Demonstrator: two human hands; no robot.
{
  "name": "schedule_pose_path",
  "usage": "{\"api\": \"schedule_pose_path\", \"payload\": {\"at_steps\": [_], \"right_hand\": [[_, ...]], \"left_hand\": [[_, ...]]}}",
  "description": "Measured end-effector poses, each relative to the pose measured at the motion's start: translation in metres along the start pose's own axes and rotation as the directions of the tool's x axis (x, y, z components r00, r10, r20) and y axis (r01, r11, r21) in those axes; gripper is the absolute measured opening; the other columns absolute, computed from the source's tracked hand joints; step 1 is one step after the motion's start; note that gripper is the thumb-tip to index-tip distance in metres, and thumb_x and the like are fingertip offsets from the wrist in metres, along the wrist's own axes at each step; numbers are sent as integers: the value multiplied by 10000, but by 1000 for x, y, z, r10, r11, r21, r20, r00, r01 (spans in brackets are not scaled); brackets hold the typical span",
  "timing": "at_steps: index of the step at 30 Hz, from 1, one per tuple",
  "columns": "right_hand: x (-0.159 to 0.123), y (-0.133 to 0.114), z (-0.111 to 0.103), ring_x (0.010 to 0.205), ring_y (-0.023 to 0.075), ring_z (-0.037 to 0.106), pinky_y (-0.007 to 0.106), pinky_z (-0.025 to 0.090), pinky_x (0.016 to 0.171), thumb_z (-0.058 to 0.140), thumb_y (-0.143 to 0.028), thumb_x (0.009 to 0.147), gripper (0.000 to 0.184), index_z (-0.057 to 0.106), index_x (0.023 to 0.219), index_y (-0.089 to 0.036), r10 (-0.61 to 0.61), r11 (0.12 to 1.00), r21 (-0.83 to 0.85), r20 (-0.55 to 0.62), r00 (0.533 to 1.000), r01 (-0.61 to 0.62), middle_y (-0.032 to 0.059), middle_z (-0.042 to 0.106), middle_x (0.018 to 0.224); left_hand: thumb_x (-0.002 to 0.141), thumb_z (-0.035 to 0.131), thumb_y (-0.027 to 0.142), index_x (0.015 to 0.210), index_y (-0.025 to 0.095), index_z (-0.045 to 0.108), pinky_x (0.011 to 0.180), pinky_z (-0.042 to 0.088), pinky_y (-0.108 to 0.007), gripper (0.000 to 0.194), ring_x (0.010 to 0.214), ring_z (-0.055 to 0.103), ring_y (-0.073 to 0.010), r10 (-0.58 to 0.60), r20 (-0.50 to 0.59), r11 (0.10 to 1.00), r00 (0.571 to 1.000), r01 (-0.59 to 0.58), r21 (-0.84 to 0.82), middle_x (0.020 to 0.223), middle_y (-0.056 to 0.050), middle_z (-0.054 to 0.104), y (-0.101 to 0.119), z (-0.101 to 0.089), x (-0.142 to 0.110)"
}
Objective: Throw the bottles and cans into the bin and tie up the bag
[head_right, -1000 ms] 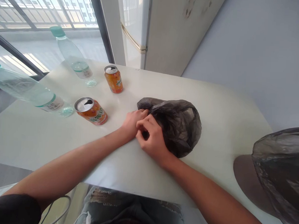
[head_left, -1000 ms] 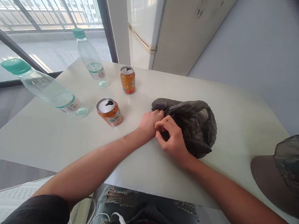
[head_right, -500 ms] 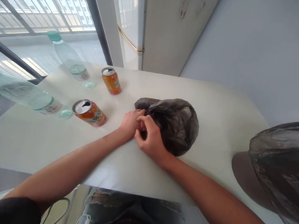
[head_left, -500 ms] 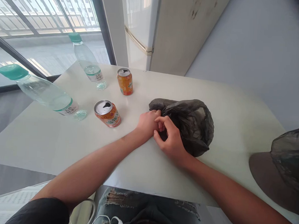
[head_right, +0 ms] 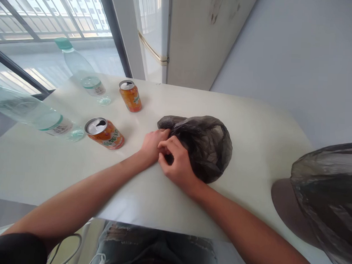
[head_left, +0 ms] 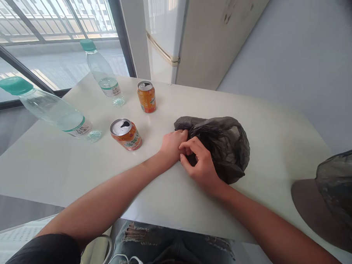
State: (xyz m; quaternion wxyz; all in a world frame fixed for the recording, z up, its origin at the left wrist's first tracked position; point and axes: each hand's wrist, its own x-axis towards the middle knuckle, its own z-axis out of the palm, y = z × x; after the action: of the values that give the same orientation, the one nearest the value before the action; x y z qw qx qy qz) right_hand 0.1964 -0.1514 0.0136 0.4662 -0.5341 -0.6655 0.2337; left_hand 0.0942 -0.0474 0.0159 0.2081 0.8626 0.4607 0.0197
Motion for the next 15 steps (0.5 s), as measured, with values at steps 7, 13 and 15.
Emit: {"api": "schedule_pose_path", "payload": {"at_steps": [7, 13, 15], "right_hand": [[-1, 1, 1, 808, 170, 514, 337, 496, 762, 602, -108, 893, 291, 586, 1147, -248, 15, 1000, -2, -59, 998, -16, 7, 505, 908], [1, -1, -1, 827, 173, 557, 340, 509, 751, 593, -113, 921, 122, 635, 917, -228, 1, 1000, 20, -6, 1000, 0, 32, 560, 939], [1, -1, -1, 830, 176, 568, 346, 519, 750, 614, -127, 919, 107, 642, 884, -225, -5, 1000, 17, -27, 1000, 6, 35, 561, 938]], "left_hand": [[881, 648, 241, 935, 209, 619, 671, 480, -318, 69, 852, 735, -240, 0, -9, 999, 1000, 0, -36, 951, -57, 744, 0, -1, -1], [915, 600, 195, 1013, 195, 644, 693, 498, -328, 108, 889, 744, -254, -7, -2, 1000, 1000, 7, 26, 1014, -93, 751, 0, 0, 0], [924, 584, 186, 999, 197, 658, 690, 495, -327, 106, 879, 743, -254, -25, -12, 999, 1000, 26, 30, 1001, -95, 753, 0, -1, 0]]}}
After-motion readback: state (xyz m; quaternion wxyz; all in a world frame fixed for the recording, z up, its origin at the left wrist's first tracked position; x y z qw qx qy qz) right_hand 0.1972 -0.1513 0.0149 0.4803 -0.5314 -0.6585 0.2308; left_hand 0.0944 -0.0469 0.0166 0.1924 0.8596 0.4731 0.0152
